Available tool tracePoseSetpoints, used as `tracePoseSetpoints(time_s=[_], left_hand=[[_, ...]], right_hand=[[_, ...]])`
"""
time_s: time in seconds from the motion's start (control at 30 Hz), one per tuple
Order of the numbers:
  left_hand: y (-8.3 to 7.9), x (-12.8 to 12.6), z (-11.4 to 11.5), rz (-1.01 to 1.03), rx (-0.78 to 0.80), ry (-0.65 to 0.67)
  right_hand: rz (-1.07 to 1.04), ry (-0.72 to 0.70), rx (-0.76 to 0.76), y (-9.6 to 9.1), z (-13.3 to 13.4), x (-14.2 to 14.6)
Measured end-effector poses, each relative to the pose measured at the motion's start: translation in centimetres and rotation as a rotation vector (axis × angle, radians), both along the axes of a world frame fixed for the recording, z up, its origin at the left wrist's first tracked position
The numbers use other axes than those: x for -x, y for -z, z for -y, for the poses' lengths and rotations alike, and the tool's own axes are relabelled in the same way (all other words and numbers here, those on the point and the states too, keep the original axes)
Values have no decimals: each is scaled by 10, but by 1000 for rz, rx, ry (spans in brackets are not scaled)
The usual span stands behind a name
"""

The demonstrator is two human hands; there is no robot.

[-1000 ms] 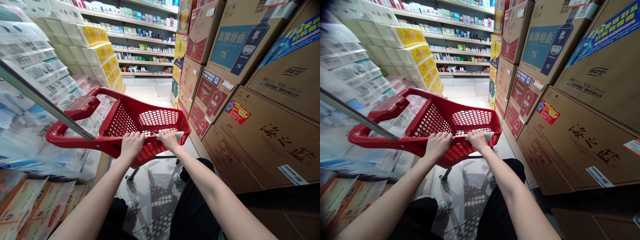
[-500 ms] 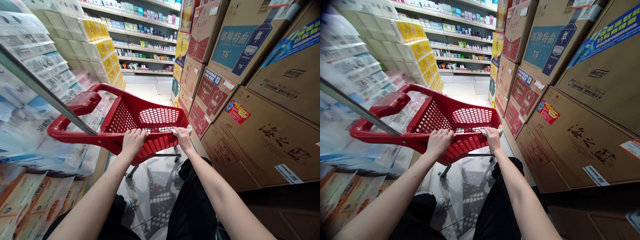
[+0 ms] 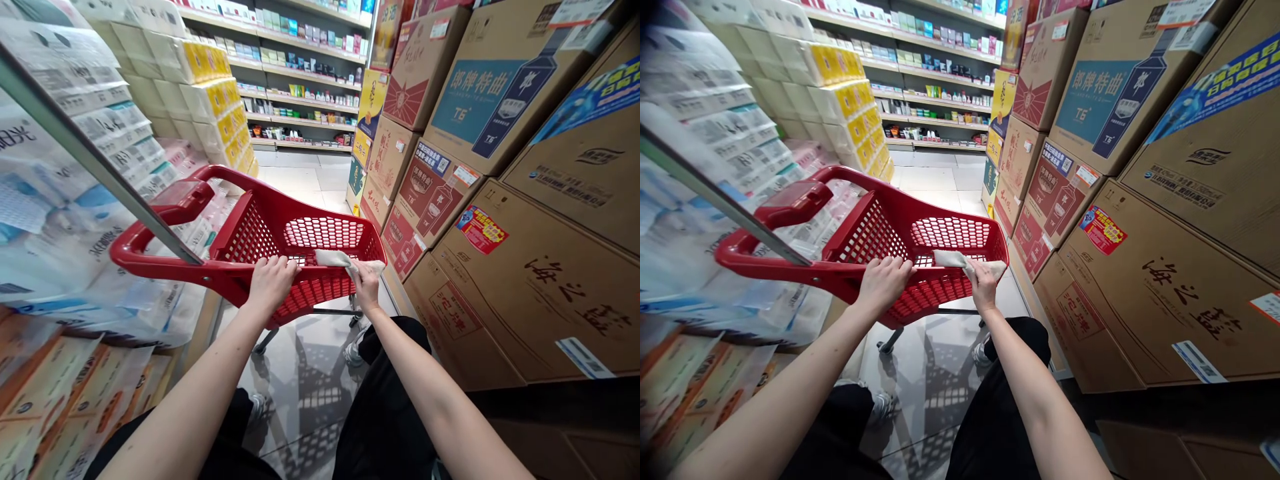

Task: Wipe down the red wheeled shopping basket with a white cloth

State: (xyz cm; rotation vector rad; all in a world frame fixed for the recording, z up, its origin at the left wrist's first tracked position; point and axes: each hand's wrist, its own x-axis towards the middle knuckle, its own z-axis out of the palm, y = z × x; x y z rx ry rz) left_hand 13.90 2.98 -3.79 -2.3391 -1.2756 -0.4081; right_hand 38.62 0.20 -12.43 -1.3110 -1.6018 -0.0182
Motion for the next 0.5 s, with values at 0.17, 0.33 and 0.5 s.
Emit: tracePoseSetpoints(time_s=[0.17,0.33,0.5], left_hand=[[1,-5,-1,37,0,14],[2,-13,4,47,-12,8],[4,-18,4,65,-14,24]], right_hand=[[164,102,34,12,16,1],[360,116,104,29,15,23],[401,214,130,45,13,33]])
